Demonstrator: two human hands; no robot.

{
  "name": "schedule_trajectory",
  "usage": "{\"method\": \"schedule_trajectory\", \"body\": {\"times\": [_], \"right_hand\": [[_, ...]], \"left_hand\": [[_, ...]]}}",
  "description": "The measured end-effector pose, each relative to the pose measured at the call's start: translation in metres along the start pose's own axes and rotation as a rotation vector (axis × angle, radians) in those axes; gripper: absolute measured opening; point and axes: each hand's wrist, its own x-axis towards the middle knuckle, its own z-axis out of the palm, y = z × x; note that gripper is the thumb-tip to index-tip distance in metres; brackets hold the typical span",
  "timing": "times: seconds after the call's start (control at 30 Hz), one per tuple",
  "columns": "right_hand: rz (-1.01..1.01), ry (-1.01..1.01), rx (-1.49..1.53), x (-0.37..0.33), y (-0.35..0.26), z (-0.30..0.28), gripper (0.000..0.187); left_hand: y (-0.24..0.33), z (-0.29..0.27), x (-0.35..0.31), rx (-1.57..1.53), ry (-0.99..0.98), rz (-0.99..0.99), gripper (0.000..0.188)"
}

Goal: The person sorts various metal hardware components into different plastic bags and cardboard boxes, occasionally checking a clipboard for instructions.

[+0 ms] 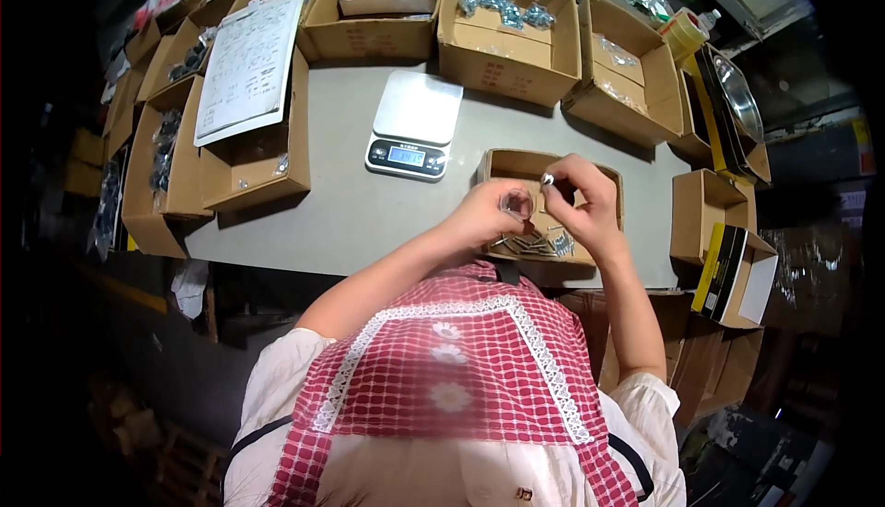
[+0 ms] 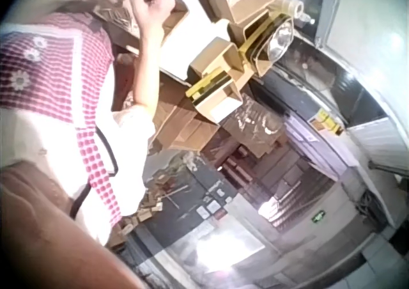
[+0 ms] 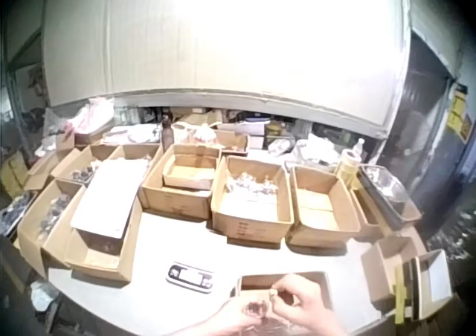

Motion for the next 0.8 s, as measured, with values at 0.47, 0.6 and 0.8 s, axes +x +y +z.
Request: {"method": "schedule_trajectory", "body": {"times": [0.47, 0.6, 0.8], "right_hand": [[0.357, -0.532, -0.381, -0.035, 0.109, 0.002, 0.024], [0.244, -0.476, -0.606, -0.033, 0.093, -0.010, 0.023], [0.123, -0.639, -0.862, -0.057, 0.098, -0.008, 0.024]], "left_hand": [[0.002, -0.001, 0.000, 0.092, -0.021, 0.001, 0.021], [-0.001, -0.005, -0.002, 0.071, -0.018, 0.021, 0.021], [0.001, -0.003, 0.000, 0.027, -0.077, -0.002, 0.021]]}}
